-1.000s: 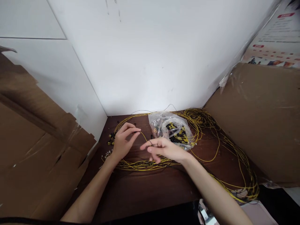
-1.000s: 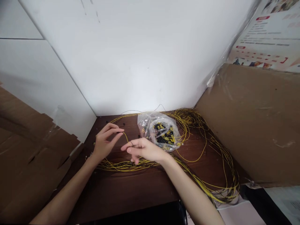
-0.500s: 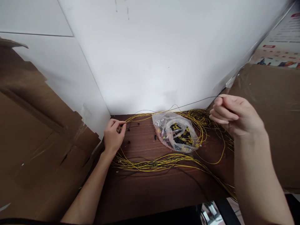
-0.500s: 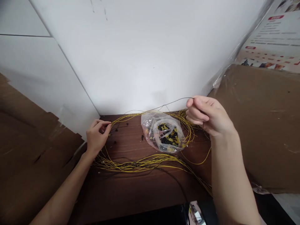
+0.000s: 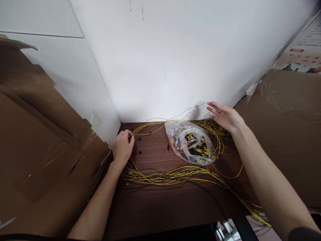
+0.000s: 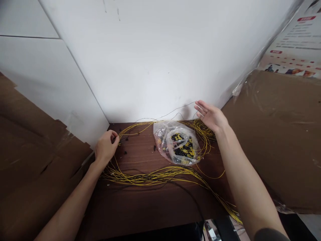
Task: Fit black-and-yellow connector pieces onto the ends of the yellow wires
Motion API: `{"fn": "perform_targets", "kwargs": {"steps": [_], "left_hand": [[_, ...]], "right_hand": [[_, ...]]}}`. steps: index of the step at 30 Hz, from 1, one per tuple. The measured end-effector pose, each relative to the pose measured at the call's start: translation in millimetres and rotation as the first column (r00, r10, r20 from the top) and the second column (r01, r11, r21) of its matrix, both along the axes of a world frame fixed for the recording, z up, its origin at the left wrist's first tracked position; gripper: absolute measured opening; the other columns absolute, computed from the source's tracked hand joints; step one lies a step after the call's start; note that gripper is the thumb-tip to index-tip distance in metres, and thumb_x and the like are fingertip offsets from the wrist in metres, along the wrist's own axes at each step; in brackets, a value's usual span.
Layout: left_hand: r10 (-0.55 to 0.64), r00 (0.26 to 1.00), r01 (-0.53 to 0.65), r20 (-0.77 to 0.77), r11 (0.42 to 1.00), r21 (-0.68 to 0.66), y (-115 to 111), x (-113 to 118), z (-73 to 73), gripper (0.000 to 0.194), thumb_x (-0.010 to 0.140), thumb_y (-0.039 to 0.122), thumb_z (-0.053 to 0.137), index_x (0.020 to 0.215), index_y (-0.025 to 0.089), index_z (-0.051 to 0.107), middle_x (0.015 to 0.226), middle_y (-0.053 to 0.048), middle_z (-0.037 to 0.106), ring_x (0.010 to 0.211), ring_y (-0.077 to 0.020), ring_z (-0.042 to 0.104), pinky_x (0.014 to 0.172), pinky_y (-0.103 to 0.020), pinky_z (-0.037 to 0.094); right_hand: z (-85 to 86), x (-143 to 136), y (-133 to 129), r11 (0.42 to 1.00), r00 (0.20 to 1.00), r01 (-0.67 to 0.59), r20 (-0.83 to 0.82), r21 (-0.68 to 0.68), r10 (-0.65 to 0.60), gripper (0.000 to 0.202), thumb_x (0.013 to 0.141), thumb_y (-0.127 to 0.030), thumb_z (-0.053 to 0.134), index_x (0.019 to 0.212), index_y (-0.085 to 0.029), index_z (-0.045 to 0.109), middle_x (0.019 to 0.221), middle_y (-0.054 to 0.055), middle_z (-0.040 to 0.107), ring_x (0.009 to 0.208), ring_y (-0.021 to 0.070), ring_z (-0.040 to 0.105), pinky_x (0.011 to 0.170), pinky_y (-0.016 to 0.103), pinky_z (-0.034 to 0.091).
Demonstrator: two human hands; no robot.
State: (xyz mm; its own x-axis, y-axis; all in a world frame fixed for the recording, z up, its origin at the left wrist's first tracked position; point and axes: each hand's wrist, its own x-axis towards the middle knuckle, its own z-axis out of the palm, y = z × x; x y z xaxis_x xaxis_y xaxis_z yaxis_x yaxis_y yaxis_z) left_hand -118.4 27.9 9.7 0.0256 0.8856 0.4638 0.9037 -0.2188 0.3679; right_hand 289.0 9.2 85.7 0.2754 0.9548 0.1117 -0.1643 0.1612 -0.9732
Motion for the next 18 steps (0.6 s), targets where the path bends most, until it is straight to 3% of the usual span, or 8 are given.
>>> {"fn": "perform_targets", "kwargs": {"steps": [5,7,9,12,14,18], "left_hand": [[-0.048,0.994,0.048,-0.103,0.999,0.001,3,-1,-6.2,0.017,0.081,0.030,0.051,0.075,0.019,0.062,0.076,-0.007,0.057,0.074,-0.0223,0.052,0.056,-0.029,0.035],[-0.058,0.989,0.061,-0.139,0.998,0.015,4,-3,-8.6,0.024,0.082,0.035,0.050,0.074,0.019,0.066,0.075,-0.009,0.057,0.075,-0.0239,0.051,0.056,-0.030,0.036],[-0.064,0.985,0.067,-0.160,0.998,0.013,4,-3,-9.5,0.031,0.084,0.036,0.046,0.075,0.018,0.069,0.076,-0.009,0.057,0.077,-0.0243,0.050,0.060,-0.032,0.039],[-0.072,0.984,0.071,-0.163,0.997,-0.014,4,-3,-8.1,0.034,0.086,0.034,0.041,0.081,0.017,0.071,0.084,-0.009,0.057,0.083,-0.0243,0.049,0.071,-0.034,0.043],[-0.088,0.986,0.087,-0.140,0.996,-0.014,4,-2,-6.6,0.033,0.086,0.032,0.042,0.086,0.017,0.071,0.088,-0.009,0.057,0.087,-0.0245,0.048,0.076,-0.036,0.043],[-0.179,0.981,0.180,-0.074,0.984,0.011,2,2,-3.8,0.028,0.086,0.028,0.044,0.089,0.016,0.070,0.091,-0.009,0.057,0.090,-0.0236,0.047,0.081,-0.036,0.043]], "right_hand": [[-24.3,-22,4,0.989,0.942,0.083,0.334,-0.119,-0.039,0.029,0.070,-0.028,0.065,0.097,-0.019,0.065,0.120,0.011,0.058,0.116,0.0255,0.050,0.092,0.042,0.044],[-30.1,-35,0,0.982,0.826,0.126,0.563,-0.140,-0.025,0.033,0.071,-0.031,0.066,0.100,-0.016,0.066,0.115,0.014,0.060,0.120,0.0301,0.046,0.100,0.049,0.034],[-32.1,-51,-8,0.989,0.642,0.138,0.765,-0.046,-0.054,0.032,0.070,-0.031,0.067,0.098,-0.015,0.068,0.117,0.016,0.058,0.129,0.0334,0.034,0.106,0.052,0.024],[-31.4,-79,-25,0.989,0.464,0.083,0.874,0.120,-0.145,0.028,0.077,-0.030,0.060,0.101,-0.018,0.067,0.130,0.014,0.048,0.129,0.0319,0.034,0.104,0.051,0.027],[-31.7,-98,-37,0.980,0.448,0.001,0.876,0.200,-0.179,0.023,0.083,-0.027,0.052,0.098,-0.020,0.067,0.131,0.011,0.047,0.123,0.0273,0.043,0.102,0.046,0.033],[-41.5,-128,-55,0.926,0.501,-0.190,0.843,0.327,-0.195,0.025,0.087,-0.016,0.041,0.097,-0.022,0.063,0.117,0.007,0.057,0.110,0.0205,0.053,0.094,0.039,0.042]]}}
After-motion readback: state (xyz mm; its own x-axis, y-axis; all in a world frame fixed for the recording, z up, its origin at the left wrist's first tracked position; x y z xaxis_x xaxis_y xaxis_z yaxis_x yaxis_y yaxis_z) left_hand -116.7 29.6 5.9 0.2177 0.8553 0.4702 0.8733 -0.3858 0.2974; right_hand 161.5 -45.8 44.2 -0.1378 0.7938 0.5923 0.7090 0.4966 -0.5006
